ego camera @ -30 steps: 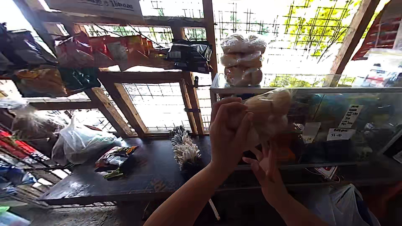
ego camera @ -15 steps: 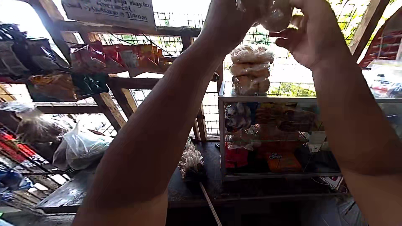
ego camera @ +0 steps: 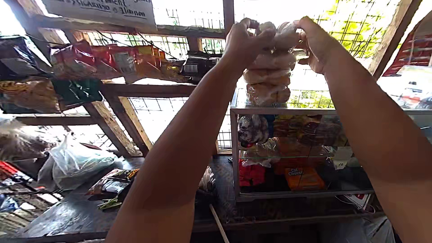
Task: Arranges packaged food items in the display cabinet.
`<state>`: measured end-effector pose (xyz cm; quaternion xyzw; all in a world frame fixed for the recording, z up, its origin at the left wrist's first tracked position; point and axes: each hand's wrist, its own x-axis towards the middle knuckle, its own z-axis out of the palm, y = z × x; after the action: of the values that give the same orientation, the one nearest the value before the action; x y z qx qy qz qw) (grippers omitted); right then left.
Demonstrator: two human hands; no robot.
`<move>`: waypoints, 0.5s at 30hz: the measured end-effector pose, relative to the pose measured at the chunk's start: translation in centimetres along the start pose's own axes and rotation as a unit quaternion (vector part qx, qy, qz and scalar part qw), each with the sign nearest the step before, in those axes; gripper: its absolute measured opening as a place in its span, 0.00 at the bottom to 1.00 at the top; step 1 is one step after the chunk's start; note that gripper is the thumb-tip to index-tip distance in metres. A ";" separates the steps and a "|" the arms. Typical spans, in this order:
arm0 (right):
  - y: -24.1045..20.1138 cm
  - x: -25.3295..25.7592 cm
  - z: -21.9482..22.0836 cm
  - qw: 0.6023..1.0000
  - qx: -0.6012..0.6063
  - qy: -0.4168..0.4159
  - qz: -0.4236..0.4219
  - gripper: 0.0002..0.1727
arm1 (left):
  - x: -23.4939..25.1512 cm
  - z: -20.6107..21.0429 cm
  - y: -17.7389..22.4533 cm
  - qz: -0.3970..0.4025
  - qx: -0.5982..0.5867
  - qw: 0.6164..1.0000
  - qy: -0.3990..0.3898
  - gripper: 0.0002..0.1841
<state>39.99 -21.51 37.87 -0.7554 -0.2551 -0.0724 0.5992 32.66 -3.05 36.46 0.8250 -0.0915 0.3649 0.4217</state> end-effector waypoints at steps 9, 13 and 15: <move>6.8 -8.4 1.3 0.909 -0.023 0.172 -0.379 0.21 | 2.7 -1.0 -8.2 0.541 -0.123 0.831 0.037 0.07; 17.8 -16.5 6.1 0.836 -0.121 -0.022 -0.535 0.10 | -10.7 -3.0 -0.3 0.120 0.081 0.985 0.098 0.15; 21.1 -16.3 7.9 0.867 -0.169 -0.067 -0.465 0.13 | -13.6 -3.2 0.3 0.119 0.143 0.975 0.122 0.20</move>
<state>34.40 -22.11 10.62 -0.6418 -0.6004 -0.3335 0.3410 21.07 -2.91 28.61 0.8092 -0.0839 0.5197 0.2609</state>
